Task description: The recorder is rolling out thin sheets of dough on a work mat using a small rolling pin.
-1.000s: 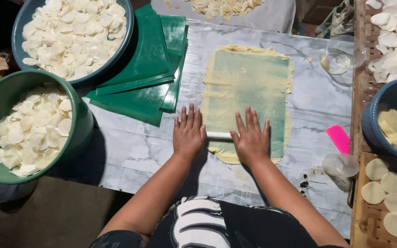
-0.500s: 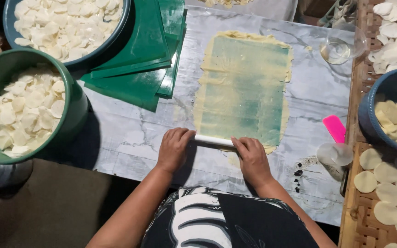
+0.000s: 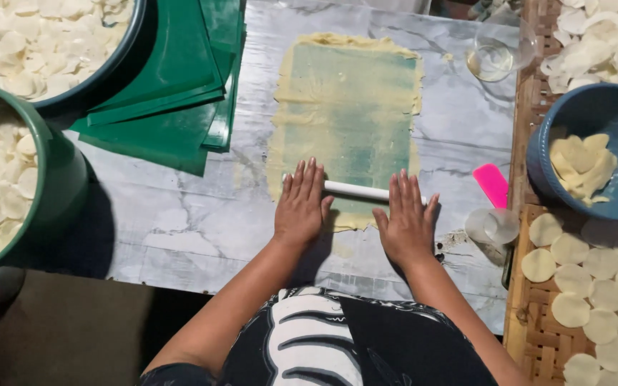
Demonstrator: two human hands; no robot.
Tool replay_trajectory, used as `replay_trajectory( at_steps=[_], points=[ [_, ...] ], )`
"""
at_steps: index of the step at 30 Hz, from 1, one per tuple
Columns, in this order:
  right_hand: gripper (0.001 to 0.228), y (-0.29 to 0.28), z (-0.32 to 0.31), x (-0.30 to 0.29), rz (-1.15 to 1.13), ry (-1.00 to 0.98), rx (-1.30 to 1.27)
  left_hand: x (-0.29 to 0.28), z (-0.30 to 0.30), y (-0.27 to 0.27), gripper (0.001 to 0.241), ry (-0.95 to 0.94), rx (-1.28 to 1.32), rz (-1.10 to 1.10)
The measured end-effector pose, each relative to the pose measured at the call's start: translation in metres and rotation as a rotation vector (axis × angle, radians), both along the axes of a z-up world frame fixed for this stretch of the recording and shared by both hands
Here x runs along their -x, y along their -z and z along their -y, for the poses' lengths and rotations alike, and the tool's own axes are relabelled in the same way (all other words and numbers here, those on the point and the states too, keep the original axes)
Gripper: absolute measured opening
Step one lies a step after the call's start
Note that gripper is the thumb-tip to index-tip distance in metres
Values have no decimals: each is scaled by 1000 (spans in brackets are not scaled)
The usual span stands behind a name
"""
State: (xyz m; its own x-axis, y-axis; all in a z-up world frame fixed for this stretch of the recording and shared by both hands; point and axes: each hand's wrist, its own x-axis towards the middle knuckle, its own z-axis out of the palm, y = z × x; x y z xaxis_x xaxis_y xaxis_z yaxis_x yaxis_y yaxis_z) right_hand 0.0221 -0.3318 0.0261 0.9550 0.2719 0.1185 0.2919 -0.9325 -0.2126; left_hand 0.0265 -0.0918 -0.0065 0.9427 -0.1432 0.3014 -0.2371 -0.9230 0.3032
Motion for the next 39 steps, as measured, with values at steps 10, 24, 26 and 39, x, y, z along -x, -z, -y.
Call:
replay_trajectory(
  at_steps=[10, 24, 26, 39],
  points=[
    [66, 2, -13, -137, 36, 88, 60, -117, 5, -35, 64, -111, -44, -293],
    [65, -27, -21, -151, -122, 61, 58, -132, 10, -76, 67, -165, -150, -508],
    [62, -22, -17, -123, -100, 38, 49, -103, 10, -66, 62, -158, -94, -426],
    [35, 24, 22, -55, 230, -177, -108, -41, -49, 7, 30, 84, 54, 151]
  ],
)
